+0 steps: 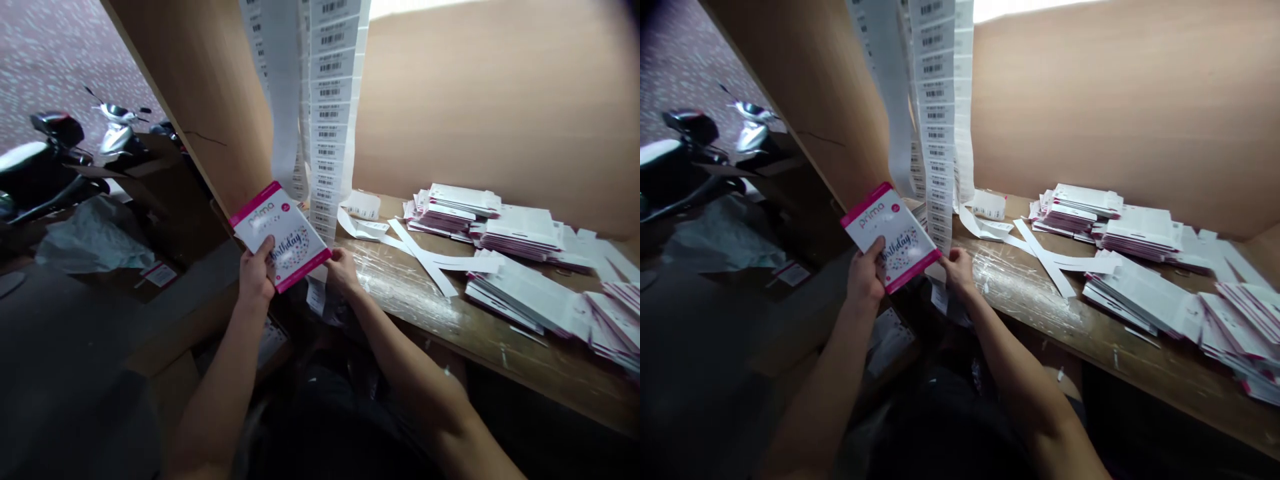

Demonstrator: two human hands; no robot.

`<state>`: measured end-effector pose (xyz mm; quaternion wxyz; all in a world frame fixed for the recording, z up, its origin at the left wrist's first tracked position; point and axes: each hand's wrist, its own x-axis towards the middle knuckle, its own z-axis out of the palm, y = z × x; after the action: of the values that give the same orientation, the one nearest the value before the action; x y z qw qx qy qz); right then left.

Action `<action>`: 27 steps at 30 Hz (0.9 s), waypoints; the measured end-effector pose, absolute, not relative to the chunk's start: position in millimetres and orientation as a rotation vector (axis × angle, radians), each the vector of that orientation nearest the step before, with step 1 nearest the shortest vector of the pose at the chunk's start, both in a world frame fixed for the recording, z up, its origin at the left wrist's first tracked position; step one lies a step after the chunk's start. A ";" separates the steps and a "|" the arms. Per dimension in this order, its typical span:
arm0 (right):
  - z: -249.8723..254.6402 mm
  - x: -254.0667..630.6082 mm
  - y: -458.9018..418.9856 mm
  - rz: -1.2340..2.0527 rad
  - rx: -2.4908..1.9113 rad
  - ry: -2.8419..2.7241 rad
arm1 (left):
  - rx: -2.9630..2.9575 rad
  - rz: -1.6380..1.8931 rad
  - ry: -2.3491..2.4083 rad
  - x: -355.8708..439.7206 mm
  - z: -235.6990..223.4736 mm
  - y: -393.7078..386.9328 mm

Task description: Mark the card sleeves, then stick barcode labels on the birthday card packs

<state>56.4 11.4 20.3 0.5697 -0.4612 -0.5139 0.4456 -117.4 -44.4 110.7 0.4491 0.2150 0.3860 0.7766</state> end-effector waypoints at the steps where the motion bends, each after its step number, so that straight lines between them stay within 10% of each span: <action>1: 19.8 50.7 14.6 1.100 -1.039 -1.248 | 0.586 1.913 0.924 -116.9 118.1 -33.0; 27: 45.4 141.9 -91.3 0.817 -0.920 -1.427 | 0.693 1.650 0.762 -17.2 141.9 -28.9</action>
<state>141.9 -91.3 45.4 0.5881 -0.3951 -0.6124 0.3509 -17.2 -28.9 141.9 0.5632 0.2945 0.3237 0.7009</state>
